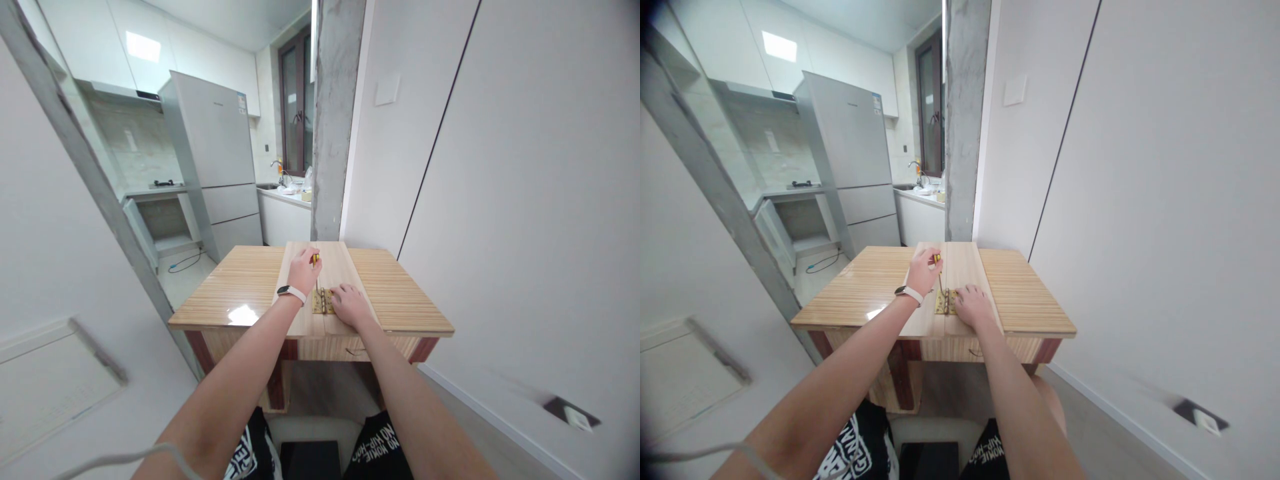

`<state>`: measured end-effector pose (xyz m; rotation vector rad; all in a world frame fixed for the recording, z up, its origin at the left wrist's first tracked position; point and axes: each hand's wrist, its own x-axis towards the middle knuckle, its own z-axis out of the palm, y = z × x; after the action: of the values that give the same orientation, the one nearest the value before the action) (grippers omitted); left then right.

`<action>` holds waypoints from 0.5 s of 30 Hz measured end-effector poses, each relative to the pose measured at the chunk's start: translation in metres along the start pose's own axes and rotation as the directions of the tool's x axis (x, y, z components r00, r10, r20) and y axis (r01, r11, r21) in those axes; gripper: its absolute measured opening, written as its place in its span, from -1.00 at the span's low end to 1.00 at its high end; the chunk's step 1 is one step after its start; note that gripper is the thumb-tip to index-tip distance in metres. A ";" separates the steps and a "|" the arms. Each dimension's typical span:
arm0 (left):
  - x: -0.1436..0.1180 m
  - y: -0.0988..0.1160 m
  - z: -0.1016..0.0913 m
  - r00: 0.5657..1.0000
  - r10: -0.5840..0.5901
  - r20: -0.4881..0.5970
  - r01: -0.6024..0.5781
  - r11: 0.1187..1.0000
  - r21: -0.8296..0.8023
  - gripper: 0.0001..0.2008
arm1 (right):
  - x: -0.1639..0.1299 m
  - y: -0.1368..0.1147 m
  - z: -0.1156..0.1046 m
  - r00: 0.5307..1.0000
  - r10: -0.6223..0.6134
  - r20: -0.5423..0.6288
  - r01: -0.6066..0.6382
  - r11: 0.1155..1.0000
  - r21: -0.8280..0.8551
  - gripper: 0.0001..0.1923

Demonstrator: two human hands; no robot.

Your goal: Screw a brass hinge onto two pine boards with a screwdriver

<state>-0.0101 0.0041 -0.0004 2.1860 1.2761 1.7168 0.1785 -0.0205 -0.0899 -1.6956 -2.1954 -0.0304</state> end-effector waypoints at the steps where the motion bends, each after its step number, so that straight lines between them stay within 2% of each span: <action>1: 0.000 0.000 0.000 1.000 0.002 -0.007 -0.002 1.000 0.008 -0.81 | 0.000 0.000 0.000 1.000 0.000 -0.001 0.000 1.000 0.001 -0.58; 15: -0.001 -0.004 -0.002 0.995 -0.063 -0.077 0.072 0.991 0.114 -0.82 | 0.000 -0.001 -0.001 1.000 0.014 0.027 -0.014 1.000 -0.010 -0.57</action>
<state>-0.0145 0.0056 -0.0024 2.1308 1.4861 1.7545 0.1781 -0.0210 -0.0892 -1.7267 -2.2062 -0.0150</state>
